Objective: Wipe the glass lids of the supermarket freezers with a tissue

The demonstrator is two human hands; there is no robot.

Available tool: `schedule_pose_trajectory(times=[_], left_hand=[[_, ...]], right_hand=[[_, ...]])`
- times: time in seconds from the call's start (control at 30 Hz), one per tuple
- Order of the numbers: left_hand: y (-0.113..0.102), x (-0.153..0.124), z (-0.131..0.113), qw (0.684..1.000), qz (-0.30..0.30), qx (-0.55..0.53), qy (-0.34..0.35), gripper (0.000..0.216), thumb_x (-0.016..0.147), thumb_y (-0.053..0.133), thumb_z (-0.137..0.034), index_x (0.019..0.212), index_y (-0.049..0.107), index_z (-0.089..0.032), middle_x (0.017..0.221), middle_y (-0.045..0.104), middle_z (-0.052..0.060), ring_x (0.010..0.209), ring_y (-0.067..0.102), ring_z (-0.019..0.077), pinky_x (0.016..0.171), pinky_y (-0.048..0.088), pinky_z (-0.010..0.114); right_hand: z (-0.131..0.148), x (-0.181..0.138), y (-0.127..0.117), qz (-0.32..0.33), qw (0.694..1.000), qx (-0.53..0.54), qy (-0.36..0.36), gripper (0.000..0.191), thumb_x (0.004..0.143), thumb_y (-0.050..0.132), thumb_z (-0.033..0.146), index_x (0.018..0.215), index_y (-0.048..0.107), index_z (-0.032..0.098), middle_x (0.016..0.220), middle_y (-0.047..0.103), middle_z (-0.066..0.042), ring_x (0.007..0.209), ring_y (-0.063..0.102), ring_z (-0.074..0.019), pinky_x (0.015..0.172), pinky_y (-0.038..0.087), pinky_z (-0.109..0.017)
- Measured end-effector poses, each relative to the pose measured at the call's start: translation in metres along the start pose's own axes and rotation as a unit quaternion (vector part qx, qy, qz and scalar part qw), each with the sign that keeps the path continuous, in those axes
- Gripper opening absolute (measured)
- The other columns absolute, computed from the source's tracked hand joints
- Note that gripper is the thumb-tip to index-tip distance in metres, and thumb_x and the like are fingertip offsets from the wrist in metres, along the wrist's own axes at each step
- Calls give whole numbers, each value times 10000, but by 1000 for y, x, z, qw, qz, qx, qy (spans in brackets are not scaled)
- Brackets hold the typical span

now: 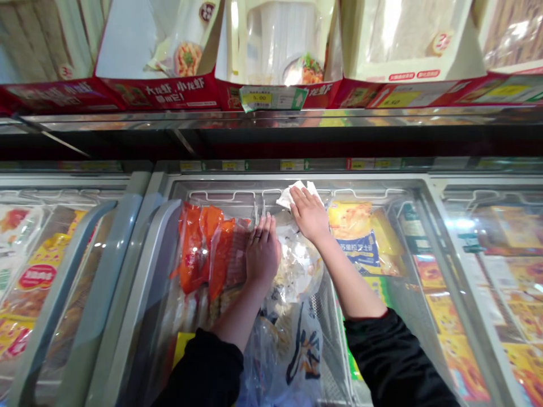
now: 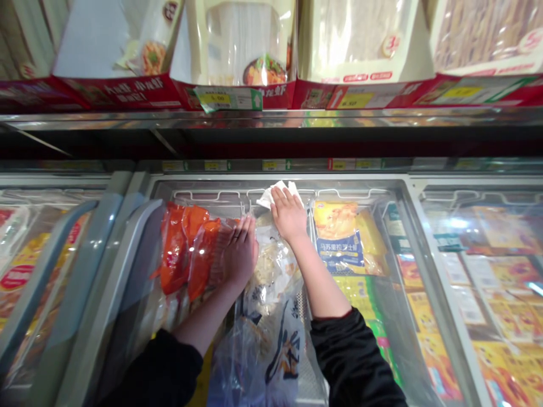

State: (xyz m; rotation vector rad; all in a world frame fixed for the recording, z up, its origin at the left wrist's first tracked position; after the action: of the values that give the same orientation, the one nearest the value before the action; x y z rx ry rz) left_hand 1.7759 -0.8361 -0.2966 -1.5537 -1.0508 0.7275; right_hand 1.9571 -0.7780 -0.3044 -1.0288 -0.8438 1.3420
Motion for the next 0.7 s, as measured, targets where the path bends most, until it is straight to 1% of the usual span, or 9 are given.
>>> schedule_pose_trajectory(times=[0.1,0.17,0.23,0.33,0.43,0.5,0.57,0.63,0.7], left_hand=[[-2,2,0,1000,21,11,-5,564,1059,414,-102,1614,516,-91,1697,498,140,1585,476,267,1295,466,436],[-3,3,0,999,39,18,-8,570,1054,371,-72,1602,529,-75,1695,501,133,1585,475,260,1297,465,424],[-4,3,0,999,48,16,-15,579,1054,365,-70,1610,523,-86,1702,490,133,1589,466,257,1300,461,412],[-4,2,0,999,39,-5,-18,611,1056,426,-119,1667,452,-132,1715,471,144,1603,446,277,1308,453,437],[-4,1,0,999,24,-21,-7,663,1050,453,-141,1708,383,-185,1702,492,134,1596,461,290,1290,477,469],[-3,1,0,1000,19,-19,-4,638,1053,446,-142,1690,418,-168,1691,508,133,1590,472,291,1280,487,460],[-1,0,1,1000,25,-8,-6,600,1057,427,-140,1655,469,-124,1700,496,132,1593,466,288,1289,473,445],[1,0,2,999,37,6,-10,600,1053,390,-117,1646,483,-112,1719,468,109,1604,446,272,1303,454,428],[3,1,4,999,51,12,-12,629,1038,357,-81,1654,476,-128,1730,449,83,1610,429,249,1314,439,414]], right_hand=[[8,27,-1,-2,999,-5,43,594,1125,327,303,1693,433,162,1756,421,-53,1665,321,-287,1369,256,-512],[17,40,-1,15,999,-1,29,596,1120,345,294,1692,433,149,1762,409,-49,1673,299,-290,1376,244,-502],[22,39,0,33,999,8,-14,591,1120,350,298,1686,448,163,1759,412,-40,1670,309,-278,1379,246,-493],[15,20,1,36,997,16,-65,581,1124,338,325,1680,468,219,1742,442,-31,1652,355,-256,1367,285,-504],[3,8,0,12,999,7,-34,596,1128,310,345,1693,443,208,1739,449,-54,1647,365,-265,1354,305,-532],[1,15,0,-5,1000,-4,9,608,1124,303,334,1699,428,178,1750,427,-70,1655,347,-288,1355,288,-550],[7,29,1,-4,1000,-9,29,611,1118,319,325,1701,425,178,1763,400,-57,1667,315,-308,1362,264,-559],[18,43,3,15,1000,-6,9,605,1114,338,325,1700,431,202,1767,391,-26,1676,290,-310,1370,246,-554],[31,49,5,40,998,0,-40,597,1113,350,321,1693,445,216,1761,399,-5,1677,289,-298,1373,248,-537]])
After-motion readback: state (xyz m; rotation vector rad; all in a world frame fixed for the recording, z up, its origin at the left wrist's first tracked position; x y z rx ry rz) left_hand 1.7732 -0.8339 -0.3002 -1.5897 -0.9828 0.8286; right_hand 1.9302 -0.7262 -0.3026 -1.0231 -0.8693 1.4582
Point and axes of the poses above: each hand's wrist, its own x-axis towards the middle knuckle, its own y-axis out of the palm, z = x × y, the point moved 1 cm from there along x, towards the middle knuckle
